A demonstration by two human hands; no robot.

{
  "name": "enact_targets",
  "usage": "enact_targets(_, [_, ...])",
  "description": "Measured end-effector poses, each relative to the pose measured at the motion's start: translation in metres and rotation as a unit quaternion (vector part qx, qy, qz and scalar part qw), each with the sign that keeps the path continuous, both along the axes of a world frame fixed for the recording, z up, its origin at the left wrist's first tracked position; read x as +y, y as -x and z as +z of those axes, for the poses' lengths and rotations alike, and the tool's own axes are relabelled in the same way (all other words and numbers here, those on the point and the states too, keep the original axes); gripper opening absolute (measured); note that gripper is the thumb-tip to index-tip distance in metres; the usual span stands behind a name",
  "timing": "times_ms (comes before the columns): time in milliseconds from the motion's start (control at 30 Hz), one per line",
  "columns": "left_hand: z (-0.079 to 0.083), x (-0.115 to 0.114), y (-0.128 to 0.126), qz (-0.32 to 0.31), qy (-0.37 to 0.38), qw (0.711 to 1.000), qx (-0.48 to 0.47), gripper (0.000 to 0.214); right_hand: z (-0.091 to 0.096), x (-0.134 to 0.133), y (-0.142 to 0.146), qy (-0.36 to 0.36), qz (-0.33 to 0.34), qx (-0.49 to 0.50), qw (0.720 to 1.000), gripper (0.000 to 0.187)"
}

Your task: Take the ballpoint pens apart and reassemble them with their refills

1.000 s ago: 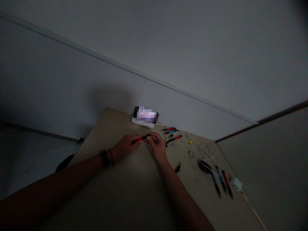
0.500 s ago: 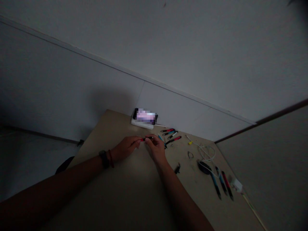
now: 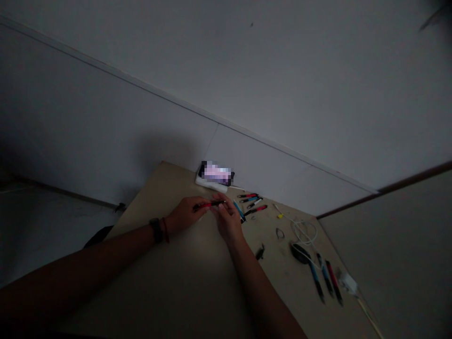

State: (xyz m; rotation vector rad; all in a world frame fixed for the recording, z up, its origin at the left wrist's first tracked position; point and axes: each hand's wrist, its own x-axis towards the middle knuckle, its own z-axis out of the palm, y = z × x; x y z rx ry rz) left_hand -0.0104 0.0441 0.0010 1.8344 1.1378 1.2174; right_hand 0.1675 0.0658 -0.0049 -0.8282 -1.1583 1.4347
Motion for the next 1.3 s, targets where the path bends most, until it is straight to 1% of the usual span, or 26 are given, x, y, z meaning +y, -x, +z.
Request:
enact_targets(67, [0.000,0.001,0.000,0.006,0.005,1.000,-0.009,0.023,0.003,-0.002,0.002,0.024,0.017,0.044,0.999,0.037])
enact_targets(200, [0.000,0.000,0.001,-0.001,0.010,1.000,-0.010,0.023,0.003,-0.001,0.002,0.035,0.016,0.054,0.998,0.031])
enact_targets(267, [0.000,0.000,0.001,-0.009,0.014,1.000,-0.002,0.024,-0.001,0.001,0.001,0.030,-0.007,0.031,0.999,0.028])
enact_targets(367, [0.000,0.000,0.001,-0.019,0.014,1.000,0.008,0.023,-0.005,0.003,-0.001,0.022,-0.061,-0.017,0.998,0.029])
enact_targets(433, [0.000,0.000,0.001,-0.020,0.011,1.000,0.006,0.023,-0.005,0.002,0.000,0.018,-0.072,-0.025,0.997,0.032])
enact_targets(533, [-0.001,0.001,0.001,-0.011,0.012,1.000,0.001,0.024,0.001,-0.001,0.002,0.018,-0.026,0.012,0.999,0.035])
enact_targets(600, [-0.001,0.002,0.001,-0.008,0.016,1.000,-0.001,0.025,0.005,-0.003,0.003,0.025,0.007,0.039,0.999,0.033])
enact_targets(667, [-0.002,0.002,0.001,-0.008,0.018,1.000,0.002,0.026,0.006,-0.004,0.004,0.031,0.020,0.048,0.998,0.030])
enact_targets(900, [-0.002,0.002,0.001,-0.013,0.021,1.000,0.017,0.028,-0.002,0.000,0.002,0.043,-0.022,0.021,0.999,0.030])
enact_targets(1000, [0.000,0.001,0.001,-0.016,0.020,1.000,0.017,0.028,-0.003,0.000,0.001,0.044,-0.017,0.025,0.999,0.030])
enact_targets(1133, [0.000,0.001,0.002,-0.009,0.018,1.000,0.014,0.027,0.002,-0.001,0.000,0.045,-0.002,0.038,0.998,0.036])
enact_targets(1300, [-0.001,0.001,0.002,-0.008,0.022,1.000,0.017,0.027,0.005,-0.003,0.001,0.045,0.009,0.034,0.998,0.031])
